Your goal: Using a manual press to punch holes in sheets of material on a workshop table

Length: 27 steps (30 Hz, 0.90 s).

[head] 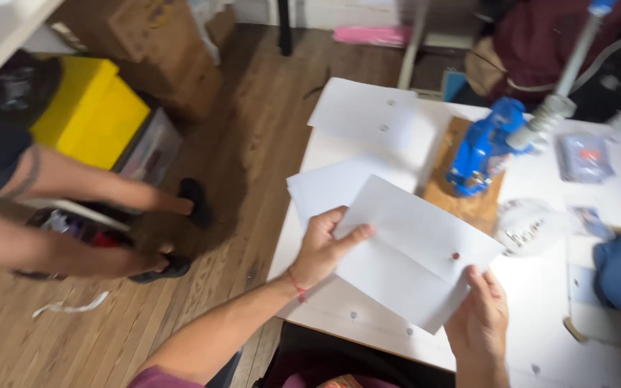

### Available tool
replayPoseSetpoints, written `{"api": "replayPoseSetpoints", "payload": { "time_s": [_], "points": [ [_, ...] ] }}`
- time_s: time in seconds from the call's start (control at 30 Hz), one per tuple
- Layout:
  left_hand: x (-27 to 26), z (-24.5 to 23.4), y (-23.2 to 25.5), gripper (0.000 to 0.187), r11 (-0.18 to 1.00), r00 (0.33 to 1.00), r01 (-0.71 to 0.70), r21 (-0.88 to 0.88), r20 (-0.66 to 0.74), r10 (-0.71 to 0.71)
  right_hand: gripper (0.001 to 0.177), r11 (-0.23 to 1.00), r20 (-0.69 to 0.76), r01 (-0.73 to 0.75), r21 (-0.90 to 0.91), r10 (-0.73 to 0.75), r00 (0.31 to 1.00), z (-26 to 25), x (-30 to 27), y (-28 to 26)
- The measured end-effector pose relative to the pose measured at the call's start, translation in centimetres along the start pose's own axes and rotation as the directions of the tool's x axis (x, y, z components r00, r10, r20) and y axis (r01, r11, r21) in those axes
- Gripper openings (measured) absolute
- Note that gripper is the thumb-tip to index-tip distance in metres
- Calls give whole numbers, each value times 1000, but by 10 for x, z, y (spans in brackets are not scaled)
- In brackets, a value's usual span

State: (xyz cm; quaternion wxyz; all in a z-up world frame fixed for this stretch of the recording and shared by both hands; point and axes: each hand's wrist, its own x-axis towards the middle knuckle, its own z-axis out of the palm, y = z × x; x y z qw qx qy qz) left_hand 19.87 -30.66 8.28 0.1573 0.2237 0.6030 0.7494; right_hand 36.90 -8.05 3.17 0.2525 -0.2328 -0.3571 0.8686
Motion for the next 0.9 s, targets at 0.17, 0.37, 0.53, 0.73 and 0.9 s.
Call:
{"api": "replayPoseSetpoints", "payload": {
  "time_s": [0.17, 0.37, 0.53, 0.73, 0.9],
  "points": [
    [-3, 3, -2, 34, 999, 1000, 29, -19, 2, -29, 28, 995, 4, 43, -87, -43, 999, -40, 3, 20],
    [-2, 1, -1, 19, 1000, 997, 11, 30, -70, -9, 41, 949, 168, 58, -311, -5, 986, -11, -21, 7],
    [5, -26, 9, 44, 977, 969, 174, -123, 201, -147, 39, 861, 173, 161, -482, -87, 981, -2, -19, -13],
    [33, -62, 1, 137, 853, 545, 514, -90, 802, -243, 57, 656, 247, 20, -755, 255, 935, -17, -10, -33],
    [14, -13, -11, 21, 847, 699, 314, 429, 499, -512, 52, 529, 337, 309, -790, -45, 940, -3, -6, -46]
  ]
}}
